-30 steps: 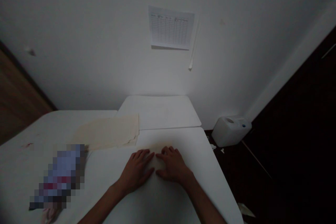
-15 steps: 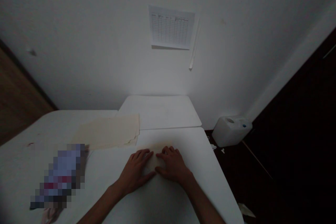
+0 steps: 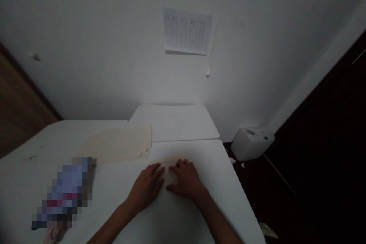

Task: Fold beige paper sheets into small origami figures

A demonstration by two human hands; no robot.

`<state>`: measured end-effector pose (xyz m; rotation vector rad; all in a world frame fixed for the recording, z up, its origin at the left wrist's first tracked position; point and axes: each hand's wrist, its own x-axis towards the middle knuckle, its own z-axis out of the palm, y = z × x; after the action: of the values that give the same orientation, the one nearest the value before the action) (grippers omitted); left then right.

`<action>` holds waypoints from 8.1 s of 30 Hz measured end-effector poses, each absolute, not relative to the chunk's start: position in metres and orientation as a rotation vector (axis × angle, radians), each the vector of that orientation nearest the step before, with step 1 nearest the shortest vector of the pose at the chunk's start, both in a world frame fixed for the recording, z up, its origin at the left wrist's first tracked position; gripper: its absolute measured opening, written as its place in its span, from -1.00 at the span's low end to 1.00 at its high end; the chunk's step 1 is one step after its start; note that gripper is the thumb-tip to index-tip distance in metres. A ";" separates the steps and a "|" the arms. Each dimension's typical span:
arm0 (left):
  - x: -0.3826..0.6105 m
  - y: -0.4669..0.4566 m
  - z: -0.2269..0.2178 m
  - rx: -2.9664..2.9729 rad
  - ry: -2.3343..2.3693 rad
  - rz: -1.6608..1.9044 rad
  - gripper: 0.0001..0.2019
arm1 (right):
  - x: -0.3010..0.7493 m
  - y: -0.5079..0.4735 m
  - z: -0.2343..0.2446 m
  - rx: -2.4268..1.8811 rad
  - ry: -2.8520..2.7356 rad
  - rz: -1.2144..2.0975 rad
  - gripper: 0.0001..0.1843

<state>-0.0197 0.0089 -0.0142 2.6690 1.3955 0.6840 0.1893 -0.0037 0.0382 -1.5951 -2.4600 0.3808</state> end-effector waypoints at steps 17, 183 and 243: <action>-0.018 0.007 -0.013 2.694 1.450 0.590 -0.65 | 0.190 0.003 0.038 -1.568 -2.554 0.367 -0.18; -0.034 -0.030 -0.007 2.808 1.105 0.474 -0.35 | 0.190 0.003 0.038 -1.550 -2.526 0.360 -0.22; 0.009 -0.007 0.002 2.831 1.214 0.450 -0.57 | 0.219 0.007 0.009 -1.644 -1.204 1.099 -0.33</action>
<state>0.0094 -0.0070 0.0019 2.8311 1.2136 0.4504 0.2191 0.0069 0.0091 -1.6442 -1.2045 1.0987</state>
